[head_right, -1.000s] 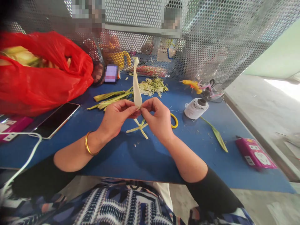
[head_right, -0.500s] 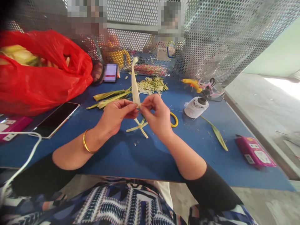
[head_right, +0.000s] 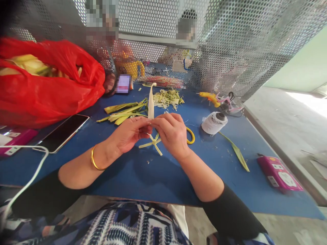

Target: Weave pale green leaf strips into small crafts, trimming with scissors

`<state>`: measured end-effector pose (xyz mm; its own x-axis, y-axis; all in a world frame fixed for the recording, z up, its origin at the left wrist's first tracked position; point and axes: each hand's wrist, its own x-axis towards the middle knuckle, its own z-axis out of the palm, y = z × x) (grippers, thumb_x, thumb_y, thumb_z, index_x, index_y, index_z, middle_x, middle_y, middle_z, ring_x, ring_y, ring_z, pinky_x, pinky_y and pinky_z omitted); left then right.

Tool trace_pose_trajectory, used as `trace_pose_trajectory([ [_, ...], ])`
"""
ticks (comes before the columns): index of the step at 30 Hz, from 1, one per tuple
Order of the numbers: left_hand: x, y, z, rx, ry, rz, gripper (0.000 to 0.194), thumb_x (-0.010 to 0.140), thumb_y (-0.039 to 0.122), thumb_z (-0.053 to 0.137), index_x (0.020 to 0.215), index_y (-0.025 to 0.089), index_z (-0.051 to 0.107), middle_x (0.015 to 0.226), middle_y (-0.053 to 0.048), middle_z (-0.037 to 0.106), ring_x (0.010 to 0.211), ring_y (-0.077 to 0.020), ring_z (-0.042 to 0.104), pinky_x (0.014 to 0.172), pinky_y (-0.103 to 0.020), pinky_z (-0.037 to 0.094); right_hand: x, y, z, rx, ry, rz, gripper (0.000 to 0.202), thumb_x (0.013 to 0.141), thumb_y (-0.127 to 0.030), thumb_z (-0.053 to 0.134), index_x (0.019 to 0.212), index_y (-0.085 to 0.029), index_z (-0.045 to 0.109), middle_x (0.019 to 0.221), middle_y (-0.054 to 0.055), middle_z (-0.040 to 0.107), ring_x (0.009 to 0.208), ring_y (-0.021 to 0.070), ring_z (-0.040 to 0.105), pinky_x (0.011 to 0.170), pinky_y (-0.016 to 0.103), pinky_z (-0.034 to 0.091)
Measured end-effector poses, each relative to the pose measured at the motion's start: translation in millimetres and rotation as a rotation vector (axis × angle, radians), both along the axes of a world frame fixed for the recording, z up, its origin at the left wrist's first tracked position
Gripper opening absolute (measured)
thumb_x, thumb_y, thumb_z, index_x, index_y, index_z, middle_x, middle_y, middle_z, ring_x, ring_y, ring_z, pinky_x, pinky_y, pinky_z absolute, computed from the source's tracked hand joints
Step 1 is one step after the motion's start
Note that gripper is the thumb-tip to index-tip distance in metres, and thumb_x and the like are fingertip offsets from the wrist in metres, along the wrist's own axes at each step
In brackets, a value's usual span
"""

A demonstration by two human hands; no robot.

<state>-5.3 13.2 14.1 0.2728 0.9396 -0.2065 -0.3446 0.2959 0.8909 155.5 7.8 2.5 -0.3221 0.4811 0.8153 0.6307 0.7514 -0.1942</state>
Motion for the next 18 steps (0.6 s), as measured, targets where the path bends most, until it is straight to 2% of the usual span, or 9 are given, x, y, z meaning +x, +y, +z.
trace_pose_trajectory([
  [4,2,0,-4.0,0.119,0.017,0.101,0.021,0.062,0.027,0.081,0.068,0.016,0.064,0.065,0.001,0.066,0.061,-0.0109,0.063,0.06,-0.024,0.051,-4,-2,1.1,-0.144,0.109,-0.009,0.014,0.091,-0.018,0.056,0.081,-0.024,0.063,0.083,0.0,0.072,0.082,0.0176,0.067,0.078,0.034,0.049],
  [11,6,-1,-7.4,0.263,0.085,0.182,0.016,0.064,0.028,0.078,0.068,0.017,0.068,0.063,0.001,0.068,0.059,-0.0114,0.063,0.062,-0.025,0.052,-11,-6,5.3,-0.521,0.425,-0.008,0.007,0.081,-0.02,0.062,0.074,-0.02,0.062,0.069,-0.002,0.068,0.066,0.0136,0.062,0.066,0.028,0.048],
  [18,9,-2,-9.2,0.308,0.137,0.231,0.012,0.066,0.025,0.076,0.067,0.017,0.068,0.062,0.001,0.068,0.058,-0.0115,0.062,0.064,-0.026,0.054,-13,-7,7.2,-0.576,0.513,-0.021,0.005,0.076,-0.02,0.064,0.072,-0.02,0.06,0.067,-0.002,0.065,0.063,0.0125,0.059,0.063,0.027,0.046],
])
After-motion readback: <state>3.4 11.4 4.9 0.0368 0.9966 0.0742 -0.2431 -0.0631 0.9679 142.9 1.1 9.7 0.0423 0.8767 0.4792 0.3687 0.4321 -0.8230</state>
